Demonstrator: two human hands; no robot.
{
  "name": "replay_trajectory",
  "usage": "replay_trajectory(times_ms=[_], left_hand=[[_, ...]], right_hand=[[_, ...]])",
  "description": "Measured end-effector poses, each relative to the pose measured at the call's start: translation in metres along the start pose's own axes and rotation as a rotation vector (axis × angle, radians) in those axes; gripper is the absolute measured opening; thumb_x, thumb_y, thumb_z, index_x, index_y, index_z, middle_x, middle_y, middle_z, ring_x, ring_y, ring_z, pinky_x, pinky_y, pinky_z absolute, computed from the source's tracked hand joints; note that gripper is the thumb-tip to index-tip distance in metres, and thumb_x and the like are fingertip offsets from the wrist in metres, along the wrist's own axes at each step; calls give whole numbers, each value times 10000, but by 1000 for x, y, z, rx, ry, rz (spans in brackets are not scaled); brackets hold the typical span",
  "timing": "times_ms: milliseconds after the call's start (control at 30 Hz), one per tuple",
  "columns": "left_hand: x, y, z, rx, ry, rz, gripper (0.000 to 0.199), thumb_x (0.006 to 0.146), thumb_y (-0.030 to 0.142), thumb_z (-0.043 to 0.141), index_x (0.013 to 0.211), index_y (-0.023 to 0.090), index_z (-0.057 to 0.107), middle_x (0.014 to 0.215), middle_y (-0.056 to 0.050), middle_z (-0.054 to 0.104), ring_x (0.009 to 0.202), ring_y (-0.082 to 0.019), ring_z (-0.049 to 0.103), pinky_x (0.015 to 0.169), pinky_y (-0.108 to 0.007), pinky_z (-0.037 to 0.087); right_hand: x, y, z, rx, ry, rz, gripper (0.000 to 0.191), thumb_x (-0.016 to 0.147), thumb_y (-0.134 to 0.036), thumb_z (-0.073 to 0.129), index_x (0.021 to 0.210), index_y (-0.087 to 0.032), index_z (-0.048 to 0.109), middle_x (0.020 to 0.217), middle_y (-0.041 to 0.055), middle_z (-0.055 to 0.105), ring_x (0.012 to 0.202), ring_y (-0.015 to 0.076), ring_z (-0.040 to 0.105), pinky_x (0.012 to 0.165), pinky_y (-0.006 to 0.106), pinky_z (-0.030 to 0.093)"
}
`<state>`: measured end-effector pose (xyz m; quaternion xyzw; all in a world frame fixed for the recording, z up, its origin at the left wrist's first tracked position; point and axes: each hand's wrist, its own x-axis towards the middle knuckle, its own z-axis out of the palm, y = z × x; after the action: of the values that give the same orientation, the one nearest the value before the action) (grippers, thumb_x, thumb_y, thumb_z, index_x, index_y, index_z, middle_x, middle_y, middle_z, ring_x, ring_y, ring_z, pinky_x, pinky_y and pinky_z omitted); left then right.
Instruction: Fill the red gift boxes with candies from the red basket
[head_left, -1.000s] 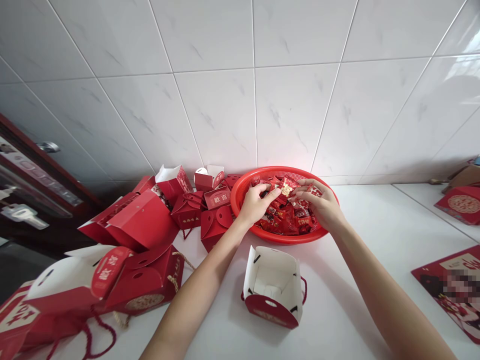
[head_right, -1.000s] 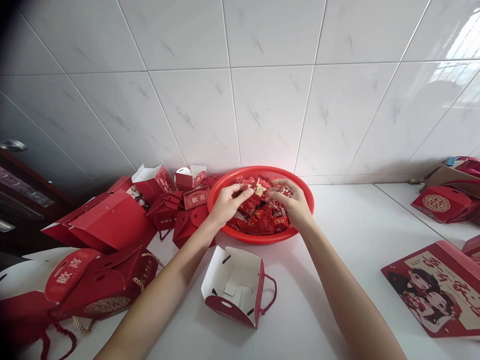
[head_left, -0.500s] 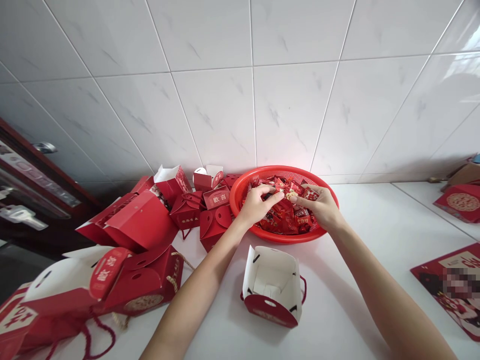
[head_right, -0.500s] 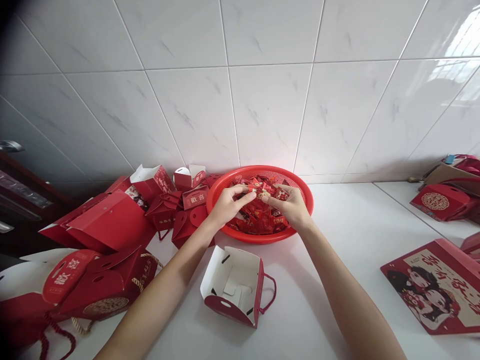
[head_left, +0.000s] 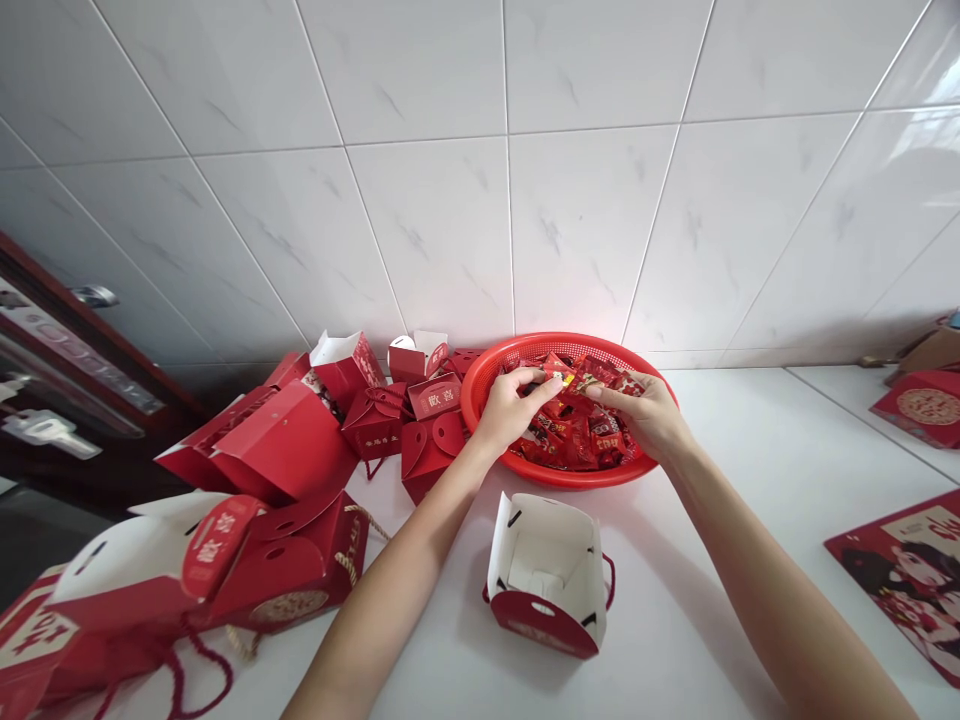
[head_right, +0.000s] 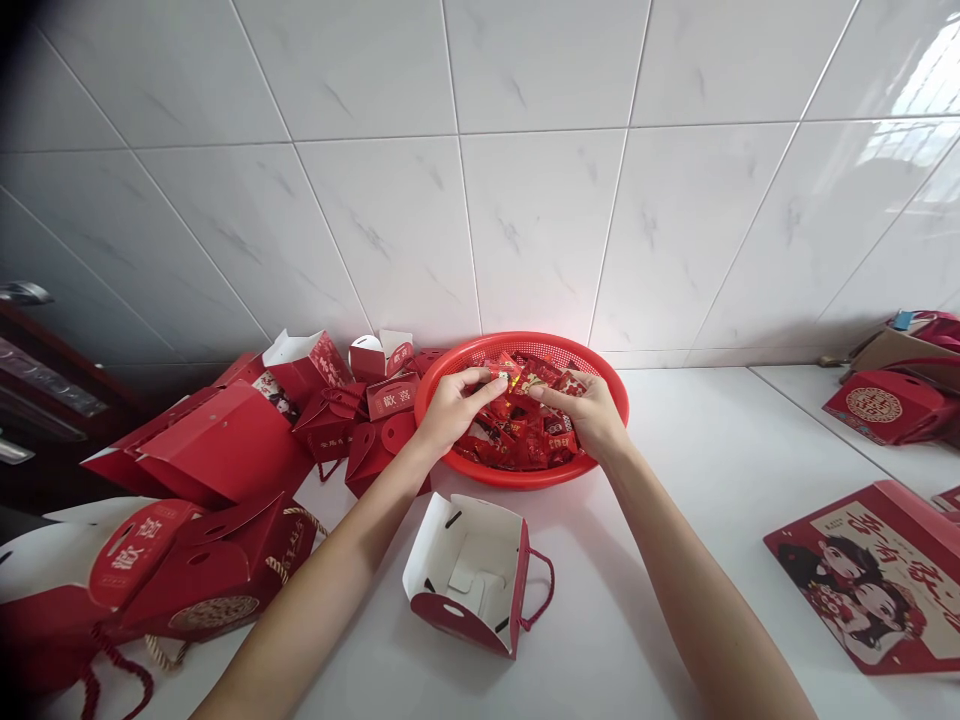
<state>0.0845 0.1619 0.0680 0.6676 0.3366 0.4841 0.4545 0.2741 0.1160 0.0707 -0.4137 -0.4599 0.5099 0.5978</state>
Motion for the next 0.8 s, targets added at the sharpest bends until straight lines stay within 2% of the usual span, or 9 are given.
replay_trajectory(times_ms=[133,300,467,600,800], left_hand=[[0,-1,-1,-12,14,-17,297,808,422,771,943,160,803,1015,-91,803,1045,-281,711,953,-385,527],[1,-1,-2,17,3,18,273,823,409,757,927,164,816,1011,-88,802,1048,-279,707,984,-398,523],[2,-3,-4,59,-1,53,218,768,353,810,904,185,837,1039,-97,801,1131,-289,682,1049,-413,492],[3,-3,-5,81,-22,73,166,782,338,794,868,206,845,1030,-90,803,1201,-293,647,1108,-423,442],[2,-3,-3,28,-28,62,204,841,361,737,877,179,820,1004,-83,785,1061,-273,682,1029,-411,488]], right_hand=[[0,1,-1,49,3,6,371,642,-417,950,914,-199,824,950,84,820,906,307,771,867,441,615],[0,-1,0,57,1,3,395,633,-432,956,925,-209,812,1002,91,820,987,345,767,904,470,602],[-1,-3,1,55,-32,20,403,652,-445,946,940,-197,812,1042,99,816,1012,344,760,906,456,596],[-1,-4,1,53,-51,41,424,643,-431,951,972,-197,817,1045,95,815,1016,335,755,900,444,595],[-1,-4,0,57,-35,44,411,634,-414,954,955,-198,815,1032,90,815,1010,328,754,872,431,606]])
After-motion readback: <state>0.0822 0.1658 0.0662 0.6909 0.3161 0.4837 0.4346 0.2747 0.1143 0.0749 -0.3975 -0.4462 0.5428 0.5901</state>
